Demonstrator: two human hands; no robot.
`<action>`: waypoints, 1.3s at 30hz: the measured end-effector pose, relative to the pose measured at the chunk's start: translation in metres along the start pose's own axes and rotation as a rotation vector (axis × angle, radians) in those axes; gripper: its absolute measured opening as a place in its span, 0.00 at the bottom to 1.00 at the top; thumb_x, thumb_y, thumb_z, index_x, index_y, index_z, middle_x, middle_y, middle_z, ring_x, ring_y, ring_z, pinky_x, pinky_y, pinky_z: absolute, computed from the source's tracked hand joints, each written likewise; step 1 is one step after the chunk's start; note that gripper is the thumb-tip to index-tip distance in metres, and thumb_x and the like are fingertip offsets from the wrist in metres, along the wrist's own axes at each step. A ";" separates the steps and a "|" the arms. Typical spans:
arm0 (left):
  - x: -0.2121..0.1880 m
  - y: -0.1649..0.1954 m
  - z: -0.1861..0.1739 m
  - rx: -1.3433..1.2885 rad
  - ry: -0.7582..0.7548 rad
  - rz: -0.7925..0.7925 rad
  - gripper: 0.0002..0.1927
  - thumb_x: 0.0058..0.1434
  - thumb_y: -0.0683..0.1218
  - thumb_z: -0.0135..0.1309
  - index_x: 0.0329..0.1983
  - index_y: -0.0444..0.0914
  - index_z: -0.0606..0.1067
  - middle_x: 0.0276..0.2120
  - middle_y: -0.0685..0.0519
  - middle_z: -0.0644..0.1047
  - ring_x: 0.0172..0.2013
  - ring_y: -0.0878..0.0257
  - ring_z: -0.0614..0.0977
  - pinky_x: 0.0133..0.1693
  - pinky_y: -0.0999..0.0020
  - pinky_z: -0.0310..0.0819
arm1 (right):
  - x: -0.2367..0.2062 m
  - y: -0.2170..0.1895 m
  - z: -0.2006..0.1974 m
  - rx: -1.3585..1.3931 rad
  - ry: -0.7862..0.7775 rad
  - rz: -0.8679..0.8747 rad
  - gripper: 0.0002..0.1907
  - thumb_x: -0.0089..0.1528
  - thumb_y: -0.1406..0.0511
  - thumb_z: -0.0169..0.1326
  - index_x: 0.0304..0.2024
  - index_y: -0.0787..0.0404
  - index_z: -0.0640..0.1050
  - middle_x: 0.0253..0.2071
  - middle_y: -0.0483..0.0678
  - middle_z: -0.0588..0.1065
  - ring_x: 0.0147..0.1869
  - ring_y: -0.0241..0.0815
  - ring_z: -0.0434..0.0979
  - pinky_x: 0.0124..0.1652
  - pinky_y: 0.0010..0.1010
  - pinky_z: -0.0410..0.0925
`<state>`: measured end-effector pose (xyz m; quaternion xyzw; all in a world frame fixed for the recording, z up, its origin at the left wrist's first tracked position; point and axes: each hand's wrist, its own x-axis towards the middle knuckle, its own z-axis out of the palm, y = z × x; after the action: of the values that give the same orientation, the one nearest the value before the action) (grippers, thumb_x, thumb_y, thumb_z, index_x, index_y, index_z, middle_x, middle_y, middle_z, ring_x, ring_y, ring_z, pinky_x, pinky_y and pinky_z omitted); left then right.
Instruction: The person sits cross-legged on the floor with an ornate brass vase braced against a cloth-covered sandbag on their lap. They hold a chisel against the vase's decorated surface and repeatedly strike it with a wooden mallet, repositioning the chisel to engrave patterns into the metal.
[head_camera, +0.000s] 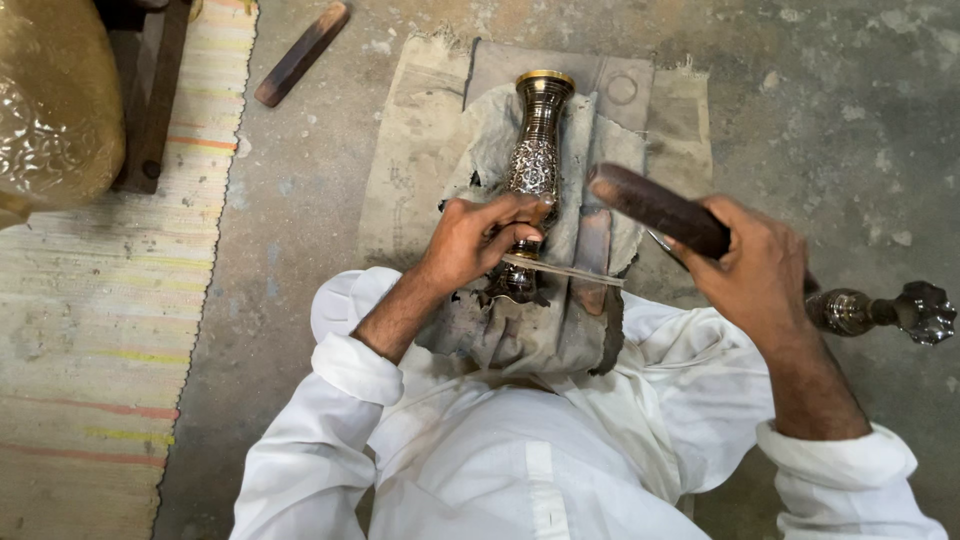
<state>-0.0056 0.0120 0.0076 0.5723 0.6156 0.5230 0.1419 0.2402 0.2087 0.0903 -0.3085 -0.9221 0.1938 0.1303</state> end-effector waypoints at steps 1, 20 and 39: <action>0.000 -0.001 0.001 0.022 -0.010 -0.034 0.21 0.62 0.39 0.65 0.59 0.39 0.77 0.44 0.52 0.85 0.38 0.63 0.89 0.40 0.69 0.83 | 0.002 -0.001 0.001 0.076 0.049 0.006 0.14 0.63 0.61 0.66 0.47 0.60 0.79 0.29 0.50 0.76 0.29 0.47 0.78 0.30 0.38 0.68; -0.001 -0.006 0.000 0.098 -0.009 0.003 0.24 0.61 0.38 0.65 0.60 0.42 0.75 0.39 0.51 0.85 0.32 0.61 0.87 0.35 0.67 0.80 | 0.037 -0.022 -0.027 -0.184 0.089 -0.405 0.15 0.57 0.70 0.64 0.46 0.62 0.77 0.38 0.53 0.77 0.45 0.55 0.78 0.44 0.45 0.69; -0.001 -0.016 0.002 -0.010 -0.015 0.095 0.25 0.59 0.31 0.58 0.61 0.37 0.74 0.47 0.50 0.84 0.44 0.61 0.89 0.45 0.70 0.85 | 0.033 -0.022 -0.027 -0.350 0.103 -0.379 0.13 0.58 0.70 0.64 0.44 0.60 0.77 0.36 0.51 0.77 0.41 0.53 0.78 0.43 0.44 0.68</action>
<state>-0.0125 0.0150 -0.0062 0.6040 0.5840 0.5279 0.1242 0.2130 0.2208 0.1279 -0.1573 -0.9751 -0.0124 0.1558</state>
